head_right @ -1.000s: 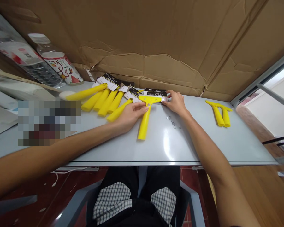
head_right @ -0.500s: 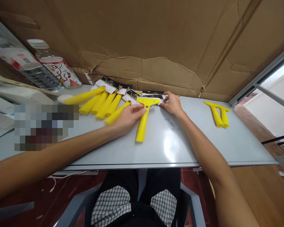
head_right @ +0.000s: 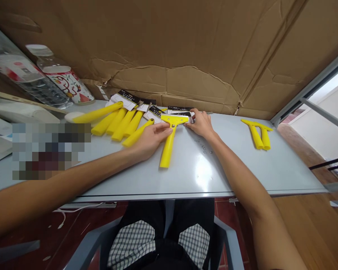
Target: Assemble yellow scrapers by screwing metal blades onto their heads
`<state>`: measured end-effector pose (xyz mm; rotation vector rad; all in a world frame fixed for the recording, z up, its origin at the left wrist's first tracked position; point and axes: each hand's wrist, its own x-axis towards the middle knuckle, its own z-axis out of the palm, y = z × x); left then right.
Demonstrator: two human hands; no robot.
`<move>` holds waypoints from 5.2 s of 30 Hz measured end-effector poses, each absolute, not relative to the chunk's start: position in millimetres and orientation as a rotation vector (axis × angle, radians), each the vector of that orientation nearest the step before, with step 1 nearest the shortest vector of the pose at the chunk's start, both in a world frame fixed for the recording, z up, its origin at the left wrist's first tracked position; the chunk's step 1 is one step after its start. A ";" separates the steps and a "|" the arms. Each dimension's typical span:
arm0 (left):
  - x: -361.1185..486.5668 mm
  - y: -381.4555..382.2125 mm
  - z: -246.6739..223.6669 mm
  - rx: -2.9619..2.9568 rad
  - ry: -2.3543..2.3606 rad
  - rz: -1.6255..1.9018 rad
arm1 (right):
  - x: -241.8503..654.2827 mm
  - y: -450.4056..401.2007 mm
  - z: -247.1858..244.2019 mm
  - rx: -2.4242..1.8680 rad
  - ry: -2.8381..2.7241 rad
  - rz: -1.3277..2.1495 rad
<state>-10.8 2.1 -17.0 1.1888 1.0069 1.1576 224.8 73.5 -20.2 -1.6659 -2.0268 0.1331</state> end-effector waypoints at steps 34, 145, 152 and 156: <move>-13.2 0.6 -18.2 1.269 0.988 1.119 | 268.3 55.2 16.5 -1.272 -1.753 0.129; -29.8 29.5 9.6 0.778 0.799 1.403 | 214.1 -21.7 -4.4 -1.013 -1.629 1.103; -27.2 25.1 9.1 0.825 0.809 1.413 | 217.4 -23.6 -0.9 -0.928 -1.606 1.288; -26.5 22.7 9.0 0.846 0.809 1.352 | 216.0 -25.8 0.4 -0.893 -1.547 1.316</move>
